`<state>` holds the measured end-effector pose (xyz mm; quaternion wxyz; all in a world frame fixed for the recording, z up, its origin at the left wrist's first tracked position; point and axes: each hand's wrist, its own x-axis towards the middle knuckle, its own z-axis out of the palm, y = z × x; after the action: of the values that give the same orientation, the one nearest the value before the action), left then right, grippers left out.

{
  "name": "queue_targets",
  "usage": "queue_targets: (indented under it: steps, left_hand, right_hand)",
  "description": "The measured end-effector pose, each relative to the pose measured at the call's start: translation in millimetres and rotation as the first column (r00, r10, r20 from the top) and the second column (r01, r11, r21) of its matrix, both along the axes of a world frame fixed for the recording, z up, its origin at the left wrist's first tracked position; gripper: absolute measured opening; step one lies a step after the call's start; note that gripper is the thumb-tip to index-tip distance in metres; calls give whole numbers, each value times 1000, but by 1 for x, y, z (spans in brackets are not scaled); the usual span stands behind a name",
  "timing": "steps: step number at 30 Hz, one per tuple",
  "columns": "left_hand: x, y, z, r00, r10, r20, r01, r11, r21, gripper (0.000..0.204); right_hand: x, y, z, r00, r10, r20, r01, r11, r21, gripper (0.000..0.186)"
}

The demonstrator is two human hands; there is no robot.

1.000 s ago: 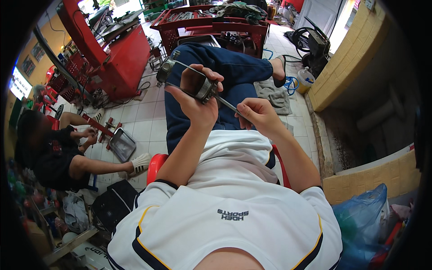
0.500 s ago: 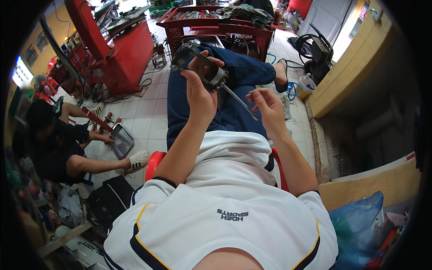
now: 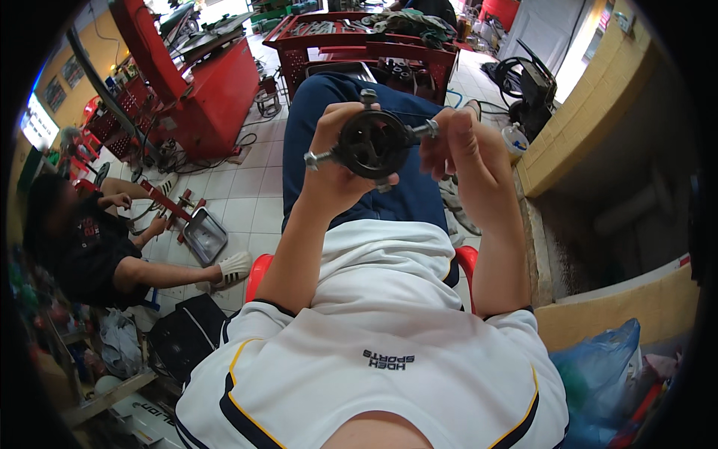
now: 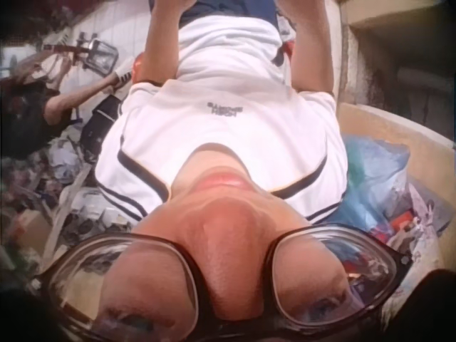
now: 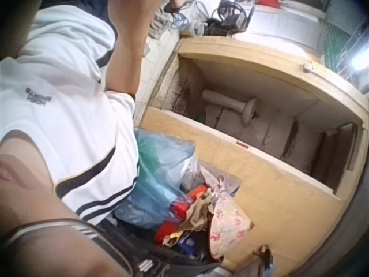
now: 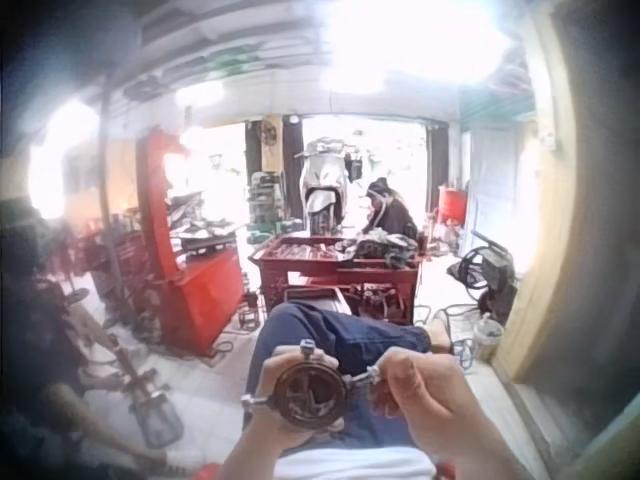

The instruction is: The person sits on the floor and uses a small screwdriver to adjust screws on a metallic mechanical part, likely a carburetor. They rotate the part to access different sides and continue tightening or loosening screws throughout the clip.

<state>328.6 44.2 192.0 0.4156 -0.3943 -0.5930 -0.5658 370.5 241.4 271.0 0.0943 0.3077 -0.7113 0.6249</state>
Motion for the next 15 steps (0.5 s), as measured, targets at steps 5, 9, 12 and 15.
queue_targets:
  steps: [5,9,12,15]
  left_hand:
    - [8,8,-4,1000,17,9,-17,997,-76,75]
    - [7,9,-4,1000,1,5,0,995,-97,75]
    - [1,6,-7,998,45,-32,-49,990,-135,80]
    - [-3,2,-10,997,73,-35,-78,983,-169,90]
  right_hand:
    - [7,11,-1,997,17,79,-21,998,55,57]
    - [11,16,2,999,-52,6,51,988,148,44]
    - [6,13,-2,991,5,-134,2,998,58,31]
    - [3,11,-3,950,-28,-310,48,997,57,29]
